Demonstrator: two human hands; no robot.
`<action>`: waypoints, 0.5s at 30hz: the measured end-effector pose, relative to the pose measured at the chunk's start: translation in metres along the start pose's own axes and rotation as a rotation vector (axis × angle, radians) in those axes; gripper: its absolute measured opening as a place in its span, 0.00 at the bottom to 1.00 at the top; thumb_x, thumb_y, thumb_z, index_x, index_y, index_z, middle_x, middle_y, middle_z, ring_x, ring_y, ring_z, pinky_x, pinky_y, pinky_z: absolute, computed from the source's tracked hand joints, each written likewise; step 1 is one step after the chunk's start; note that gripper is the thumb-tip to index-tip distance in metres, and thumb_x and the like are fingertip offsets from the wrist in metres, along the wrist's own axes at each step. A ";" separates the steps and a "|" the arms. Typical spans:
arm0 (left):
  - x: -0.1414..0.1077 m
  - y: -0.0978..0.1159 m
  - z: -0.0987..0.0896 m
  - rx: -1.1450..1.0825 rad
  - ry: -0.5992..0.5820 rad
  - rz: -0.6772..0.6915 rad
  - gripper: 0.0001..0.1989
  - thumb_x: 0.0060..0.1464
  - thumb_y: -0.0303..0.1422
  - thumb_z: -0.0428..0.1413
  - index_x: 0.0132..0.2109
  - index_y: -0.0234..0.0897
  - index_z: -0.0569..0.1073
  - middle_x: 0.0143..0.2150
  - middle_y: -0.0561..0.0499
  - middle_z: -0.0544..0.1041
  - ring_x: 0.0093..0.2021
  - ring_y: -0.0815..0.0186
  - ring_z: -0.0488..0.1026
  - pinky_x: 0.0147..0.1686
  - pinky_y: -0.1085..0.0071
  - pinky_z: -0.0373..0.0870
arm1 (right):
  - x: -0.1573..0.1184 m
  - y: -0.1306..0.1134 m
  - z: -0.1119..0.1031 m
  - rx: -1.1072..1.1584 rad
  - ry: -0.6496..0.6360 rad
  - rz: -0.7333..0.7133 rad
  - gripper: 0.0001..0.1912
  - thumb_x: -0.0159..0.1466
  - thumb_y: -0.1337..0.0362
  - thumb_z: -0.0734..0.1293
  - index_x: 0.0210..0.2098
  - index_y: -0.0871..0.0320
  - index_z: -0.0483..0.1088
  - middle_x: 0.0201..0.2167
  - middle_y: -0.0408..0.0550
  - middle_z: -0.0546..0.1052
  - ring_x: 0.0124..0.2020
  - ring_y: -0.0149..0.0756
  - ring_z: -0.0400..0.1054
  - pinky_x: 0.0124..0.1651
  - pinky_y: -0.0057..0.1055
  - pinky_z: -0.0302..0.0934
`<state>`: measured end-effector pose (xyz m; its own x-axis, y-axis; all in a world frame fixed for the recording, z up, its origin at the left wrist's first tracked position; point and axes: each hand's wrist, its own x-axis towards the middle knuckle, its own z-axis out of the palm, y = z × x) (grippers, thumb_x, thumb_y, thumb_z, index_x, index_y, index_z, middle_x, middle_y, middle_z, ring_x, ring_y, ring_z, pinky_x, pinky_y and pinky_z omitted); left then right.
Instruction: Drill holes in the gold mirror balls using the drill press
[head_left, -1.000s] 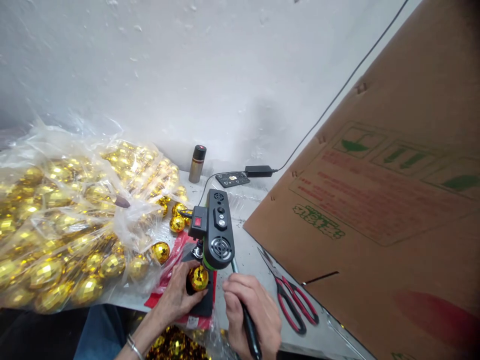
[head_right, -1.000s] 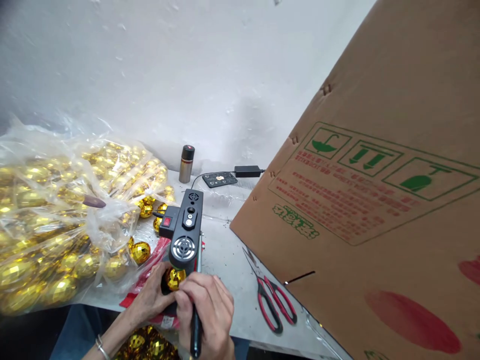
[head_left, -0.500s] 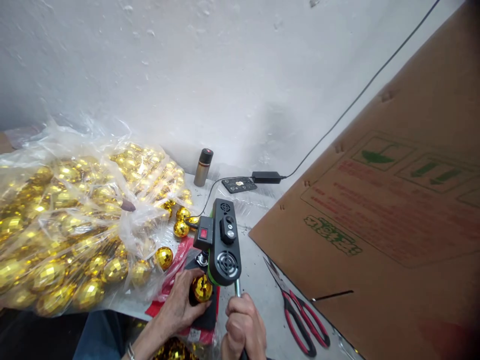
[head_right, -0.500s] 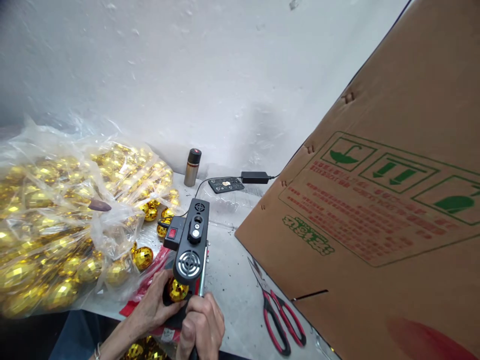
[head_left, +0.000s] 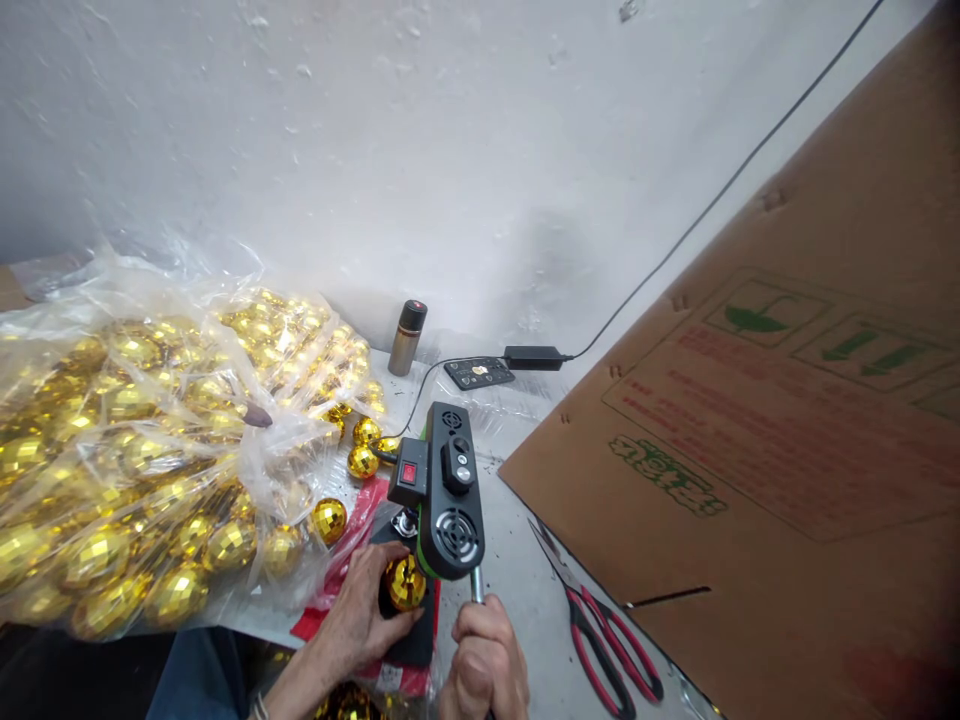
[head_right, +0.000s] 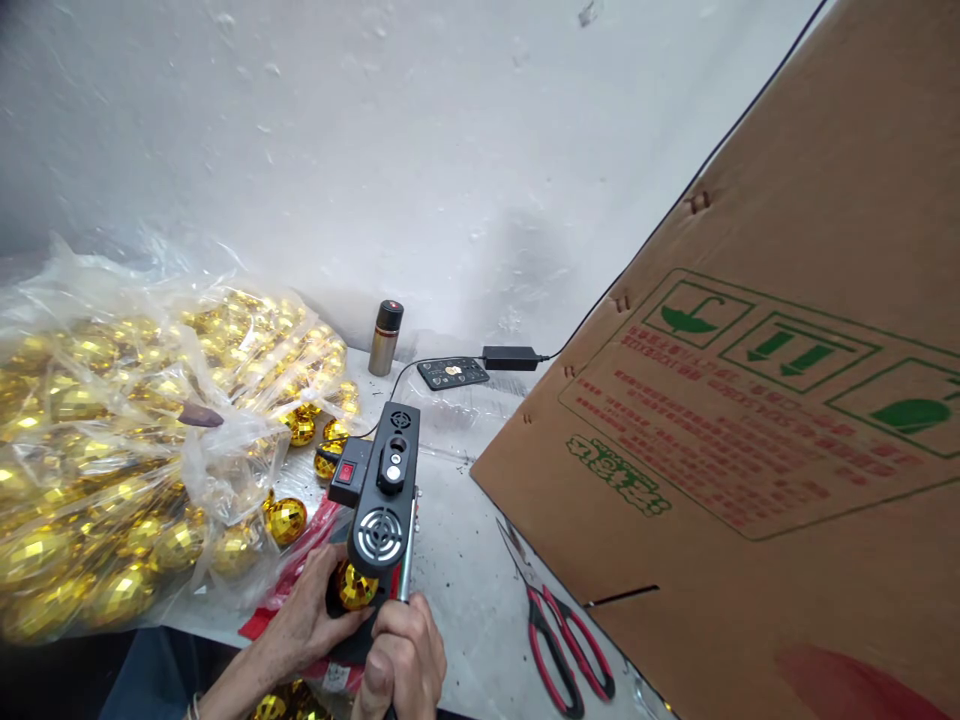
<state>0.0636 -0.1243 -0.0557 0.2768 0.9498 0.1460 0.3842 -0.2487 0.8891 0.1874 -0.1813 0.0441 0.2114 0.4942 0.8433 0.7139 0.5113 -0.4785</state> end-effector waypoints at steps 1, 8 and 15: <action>0.000 0.000 0.000 0.002 0.004 0.001 0.23 0.45 0.30 0.66 0.52 0.38 0.77 0.48 0.41 0.82 0.49 0.46 0.78 0.51 0.48 0.76 | 0.000 0.000 0.001 0.008 0.005 -0.002 0.16 0.74 0.73 0.54 0.31 0.53 0.59 0.26 0.38 0.66 0.25 0.29 0.62 0.37 0.30 0.65; 0.000 -0.003 0.001 0.008 0.018 0.029 0.22 0.47 0.31 0.66 0.51 0.38 0.77 0.48 0.42 0.83 0.48 0.47 0.78 0.50 0.50 0.77 | 0.002 -0.007 0.007 0.024 0.083 0.048 0.18 0.76 0.71 0.54 0.29 0.55 0.59 0.26 0.38 0.65 0.26 0.28 0.60 0.36 0.29 0.61; 0.001 -0.008 0.005 0.017 0.036 0.041 0.22 0.46 0.31 0.66 0.51 0.38 0.77 0.48 0.41 0.83 0.48 0.47 0.79 0.50 0.49 0.77 | -0.005 -0.002 0.011 0.060 0.098 0.073 0.18 0.76 0.70 0.54 0.30 0.54 0.60 0.26 0.38 0.66 0.27 0.28 0.61 0.42 0.32 0.64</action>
<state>0.0648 -0.1226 -0.0646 0.2612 0.9447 0.1983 0.3883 -0.2909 0.8744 0.1770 -0.1771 0.0381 0.3279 0.4617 0.8242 0.6535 0.5191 -0.5508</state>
